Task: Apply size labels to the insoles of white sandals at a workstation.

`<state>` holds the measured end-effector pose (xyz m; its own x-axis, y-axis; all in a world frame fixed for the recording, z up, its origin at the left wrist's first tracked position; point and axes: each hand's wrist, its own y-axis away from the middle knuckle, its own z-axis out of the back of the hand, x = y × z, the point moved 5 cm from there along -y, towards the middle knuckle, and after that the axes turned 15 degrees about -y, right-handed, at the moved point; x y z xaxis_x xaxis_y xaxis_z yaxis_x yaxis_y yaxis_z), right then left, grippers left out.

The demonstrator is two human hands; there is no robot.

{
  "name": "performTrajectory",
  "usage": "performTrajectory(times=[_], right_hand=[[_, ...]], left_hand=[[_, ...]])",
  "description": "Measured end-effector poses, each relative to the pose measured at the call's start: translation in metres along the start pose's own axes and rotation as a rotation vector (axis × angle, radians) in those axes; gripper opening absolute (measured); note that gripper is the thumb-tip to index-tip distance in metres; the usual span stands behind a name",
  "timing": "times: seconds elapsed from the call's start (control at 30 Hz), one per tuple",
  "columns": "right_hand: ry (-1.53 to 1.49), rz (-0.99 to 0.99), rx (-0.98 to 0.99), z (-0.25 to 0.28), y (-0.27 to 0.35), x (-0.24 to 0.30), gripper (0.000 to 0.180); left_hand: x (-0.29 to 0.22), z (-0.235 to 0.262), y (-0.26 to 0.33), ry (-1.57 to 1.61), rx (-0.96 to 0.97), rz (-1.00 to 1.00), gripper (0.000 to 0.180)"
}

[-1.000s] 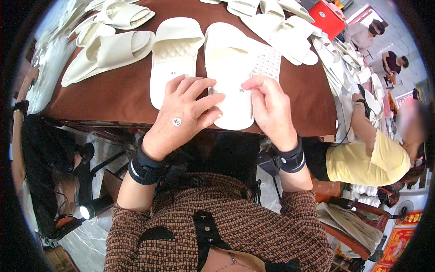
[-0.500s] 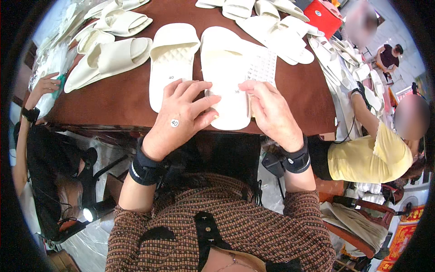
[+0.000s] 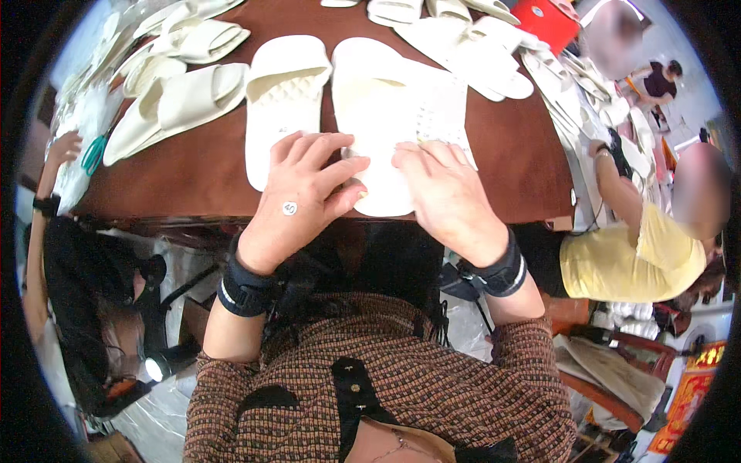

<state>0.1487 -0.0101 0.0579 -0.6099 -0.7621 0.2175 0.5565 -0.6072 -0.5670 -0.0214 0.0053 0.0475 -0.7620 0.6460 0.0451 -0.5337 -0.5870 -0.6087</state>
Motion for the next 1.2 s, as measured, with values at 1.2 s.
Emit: performTrajectory(times=[1.2], right_hand=[[-0.436, 0.353, 0.167, -0.054, -0.102, 0.065, 0.019]], left_hand=[[0.06, 0.088, 0.156, 0.1, -0.224, 0.727, 0.022]])
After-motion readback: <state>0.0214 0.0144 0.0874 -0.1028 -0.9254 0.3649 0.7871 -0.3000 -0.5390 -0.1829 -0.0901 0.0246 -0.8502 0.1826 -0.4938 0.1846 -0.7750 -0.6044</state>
